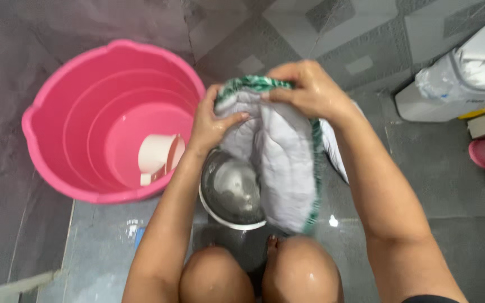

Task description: The person washes several patterned cloths by hand in a metal bowl filled with soapy water. They repeatedly submerge, scrub, and wring out each cloth, then place them on the floor. The person also uses a plastic scoop to transfer water between a pink basin and the metal bowl.

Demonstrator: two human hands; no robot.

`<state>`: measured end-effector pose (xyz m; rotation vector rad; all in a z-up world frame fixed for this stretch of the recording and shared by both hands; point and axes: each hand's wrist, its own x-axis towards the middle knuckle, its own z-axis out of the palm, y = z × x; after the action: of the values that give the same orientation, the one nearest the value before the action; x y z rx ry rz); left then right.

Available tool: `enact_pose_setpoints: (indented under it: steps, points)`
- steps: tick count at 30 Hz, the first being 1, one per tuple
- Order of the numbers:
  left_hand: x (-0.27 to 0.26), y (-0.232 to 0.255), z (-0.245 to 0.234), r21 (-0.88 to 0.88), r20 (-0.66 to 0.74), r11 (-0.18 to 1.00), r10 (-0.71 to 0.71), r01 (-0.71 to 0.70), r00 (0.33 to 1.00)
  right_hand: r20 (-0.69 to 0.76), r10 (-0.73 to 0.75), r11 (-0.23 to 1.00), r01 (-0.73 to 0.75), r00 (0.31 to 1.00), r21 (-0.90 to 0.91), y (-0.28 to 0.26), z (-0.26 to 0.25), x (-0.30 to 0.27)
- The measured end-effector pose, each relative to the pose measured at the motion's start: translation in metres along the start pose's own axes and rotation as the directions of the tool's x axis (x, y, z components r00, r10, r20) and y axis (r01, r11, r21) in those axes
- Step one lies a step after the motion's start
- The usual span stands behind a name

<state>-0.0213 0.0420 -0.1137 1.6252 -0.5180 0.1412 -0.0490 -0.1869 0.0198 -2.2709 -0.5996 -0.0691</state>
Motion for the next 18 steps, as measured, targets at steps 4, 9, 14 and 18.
enact_pose_setpoints:
  steps: [4, 9, 14, 18]
  points:
    - [-0.05, -0.032, 0.007, 0.01, 0.059, 0.989, -0.145, 0.145, 0.988, -0.046, 0.274, 0.96, -0.271, 0.961, 0.065, 0.05, 0.054, -0.049]
    - [-0.085, -0.085, -0.001, 0.307, 0.206, 0.86, -0.479, 0.409, 0.853, -0.133, 0.388, 0.918, -0.395, 0.912, -0.029, 0.122, 0.143, -0.094]
    - [-0.137, -0.177, 0.019, 0.663, 0.267, 0.62, -0.72, 0.42, 0.641, 0.234, 0.575, 0.769, -0.421, 0.784, -0.481, 0.166, 0.23, -0.124]
    - [-0.201, -0.24, 0.054, 0.907, 0.317, 0.412, -0.8, 0.083, 0.51, 0.45, 0.707, 0.677, -0.339, 0.545, -0.653, 0.184, 0.281, -0.14]
